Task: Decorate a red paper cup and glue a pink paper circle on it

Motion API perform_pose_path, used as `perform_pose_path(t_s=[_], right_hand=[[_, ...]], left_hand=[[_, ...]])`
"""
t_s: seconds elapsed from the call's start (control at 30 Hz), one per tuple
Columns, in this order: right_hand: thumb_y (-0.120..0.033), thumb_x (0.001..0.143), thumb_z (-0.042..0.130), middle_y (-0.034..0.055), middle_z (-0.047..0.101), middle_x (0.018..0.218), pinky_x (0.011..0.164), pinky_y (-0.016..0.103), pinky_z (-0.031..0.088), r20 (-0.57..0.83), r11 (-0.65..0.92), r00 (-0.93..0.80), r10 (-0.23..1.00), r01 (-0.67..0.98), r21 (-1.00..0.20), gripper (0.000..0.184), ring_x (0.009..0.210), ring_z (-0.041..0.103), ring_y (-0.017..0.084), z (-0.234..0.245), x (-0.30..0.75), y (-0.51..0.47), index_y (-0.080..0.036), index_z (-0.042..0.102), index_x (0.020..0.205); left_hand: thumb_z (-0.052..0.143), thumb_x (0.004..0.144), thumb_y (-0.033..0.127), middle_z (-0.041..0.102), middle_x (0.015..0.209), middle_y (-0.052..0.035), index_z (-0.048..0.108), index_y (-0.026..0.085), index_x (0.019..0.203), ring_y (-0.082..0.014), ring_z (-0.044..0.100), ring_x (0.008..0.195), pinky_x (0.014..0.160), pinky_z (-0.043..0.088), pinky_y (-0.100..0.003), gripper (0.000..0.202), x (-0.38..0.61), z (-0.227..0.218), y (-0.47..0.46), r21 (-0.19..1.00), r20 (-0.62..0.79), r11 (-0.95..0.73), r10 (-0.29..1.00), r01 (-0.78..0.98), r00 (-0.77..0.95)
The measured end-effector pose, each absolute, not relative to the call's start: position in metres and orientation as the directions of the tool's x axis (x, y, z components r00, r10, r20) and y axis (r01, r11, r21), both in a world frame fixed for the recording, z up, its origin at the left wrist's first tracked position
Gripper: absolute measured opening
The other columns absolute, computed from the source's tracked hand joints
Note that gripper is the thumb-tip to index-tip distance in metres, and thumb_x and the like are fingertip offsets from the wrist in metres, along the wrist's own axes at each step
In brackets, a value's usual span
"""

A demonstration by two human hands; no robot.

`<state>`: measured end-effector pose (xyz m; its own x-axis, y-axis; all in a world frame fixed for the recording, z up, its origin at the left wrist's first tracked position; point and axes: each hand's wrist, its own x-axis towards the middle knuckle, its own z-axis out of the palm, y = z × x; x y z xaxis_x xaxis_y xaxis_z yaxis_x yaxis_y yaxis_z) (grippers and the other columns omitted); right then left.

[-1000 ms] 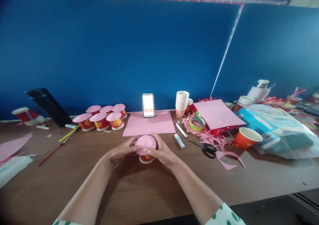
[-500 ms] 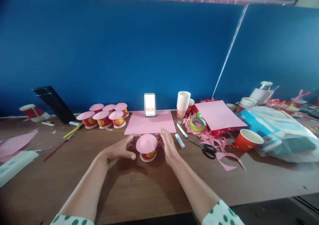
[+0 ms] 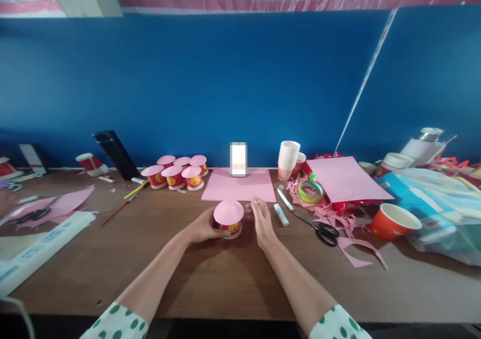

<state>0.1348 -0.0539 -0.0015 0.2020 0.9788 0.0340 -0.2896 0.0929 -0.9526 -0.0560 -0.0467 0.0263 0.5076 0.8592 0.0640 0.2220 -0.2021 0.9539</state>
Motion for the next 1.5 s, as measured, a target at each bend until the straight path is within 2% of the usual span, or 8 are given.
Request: perform_pose_path(t_s=[0.13,0.33,0.53,0.77,1.0,1.27,1.4,1.5], right_hand=[[-0.053,0.074,0.057,0.002,0.063,0.087,0.059,0.027,0.047,0.02,0.083,0.233,0.972,-0.264,-0.961,0.041,0.075,0.059,0.017,-0.002,0.136,-0.053,-0.023,0.055,0.102],[-0.052,0.073,0.058,0.003,0.062,0.09,0.06,0.026,0.047,0.015,0.066,0.23,0.973,-0.214,-0.975,0.046,0.077,0.059,0.017,-0.001,0.135,-0.053,-0.023,0.054,0.11],[-0.051,0.077,0.055,0.0031,0.061,0.093,0.062,0.025,0.046,0.014,0.057,0.217,0.976,-0.192,-0.98,0.041,0.079,0.057,0.016,0.001,0.134,-0.054,-0.023,0.055,0.107],[-0.051,0.075,0.058,0.0028,0.061,0.094,0.06,0.024,0.046,0.018,0.068,0.223,0.975,-0.216,-0.974,0.042,0.079,0.057,0.016,0.0,0.135,-0.054,-0.023,0.055,0.106],[-0.052,0.075,0.058,0.0036,0.061,0.092,0.059,0.025,0.047,0.016,0.062,0.221,0.975,-0.201,-0.978,0.04,0.078,0.057,0.017,-0.001,0.135,-0.052,-0.022,0.056,0.101],[-0.052,0.074,0.058,0.0035,0.061,0.091,0.057,0.024,0.046,0.018,0.063,0.232,0.973,-0.19,-0.98,0.045,0.077,0.058,0.017,0.001,0.133,-0.052,-0.022,0.055,0.107],[-0.053,0.074,0.057,0.0034,0.061,0.091,0.057,0.024,0.046,0.011,0.055,0.229,0.973,-0.189,-0.98,0.046,0.077,0.058,0.016,0.002,0.133,-0.053,-0.022,0.054,0.108],[-0.053,0.075,0.057,0.0034,0.061,0.091,0.058,0.023,0.046,0.009,0.054,0.228,0.974,-0.192,-0.98,0.045,0.077,0.057,0.016,0.002,0.133,-0.053,-0.022,0.054,0.108]], left_hand=[[0.077,0.055,0.037,0.063,0.11,-0.0097,0.052,0.016,0.115,-0.0272,0.057,0.102,0.087,0.046,-0.039,0.069,-0.094,0.034,-0.044,0.931,0.088,-0.198,0.937,0.307,0.337],[0.073,0.055,0.046,0.066,0.102,-0.0086,0.057,0.015,0.107,-0.0269,0.061,0.095,0.084,0.047,-0.037,0.062,-0.19,0.036,-0.026,0.843,0.18,-0.075,0.972,0.532,-0.149],[0.069,0.054,0.052,0.066,0.098,-0.0157,0.06,0.01,0.103,-0.0308,0.062,0.09,0.074,0.049,-0.038,0.065,-0.251,0.021,-0.007,0.734,0.074,0.378,0.781,0.564,-0.62],[0.062,0.054,0.06,0.061,0.107,-0.0235,0.057,0.007,0.104,-0.0382,0.057,0.101,0.077,0.047,-0.041,0.073,-0.257,0.023,0.015,0.486,0.196,0.505,0.732,0.713,-0.652],[0.055,0.056,0.067,0.06,0.11,-0.0242,0.055,0.011,0.105,-0.0428,0.054,0.103,0.077,0.045,-0.048,0.074,-0.266,0.02,0.02,0.456,0.13,0.576,0.711,0.678,-0.691],[0.061,0.046,0.071,0.053,0.12,-0.0222,0.039,0.013,0.123,-0.0427,0.05,0.109,0.085,0.041,-0.052,0.099,-0.264,0.013,0.014,0.546,0.202,0.511,0.688,0.663,-0.697],[0.064,0.046,0.068,0.055,0.116,-0.0201,0.045,0.013,0.115,-0.0385,0.052,0.106,0.084,0.043,-0.047,0.09,-0.264,0.01,0.014,0.617,0.223,0.485,0.649,0.62,-0.728],[0.061,0.058,0.058,0.059,0.108,-0.0144,0.048,0.015,0.11,-0.0305,0.056,0.1,0.08,0.045,-0.04,0.07,-0.267,0.006,0.014,0.673,0.241,0.45,0.618,0.588,-0.749]])
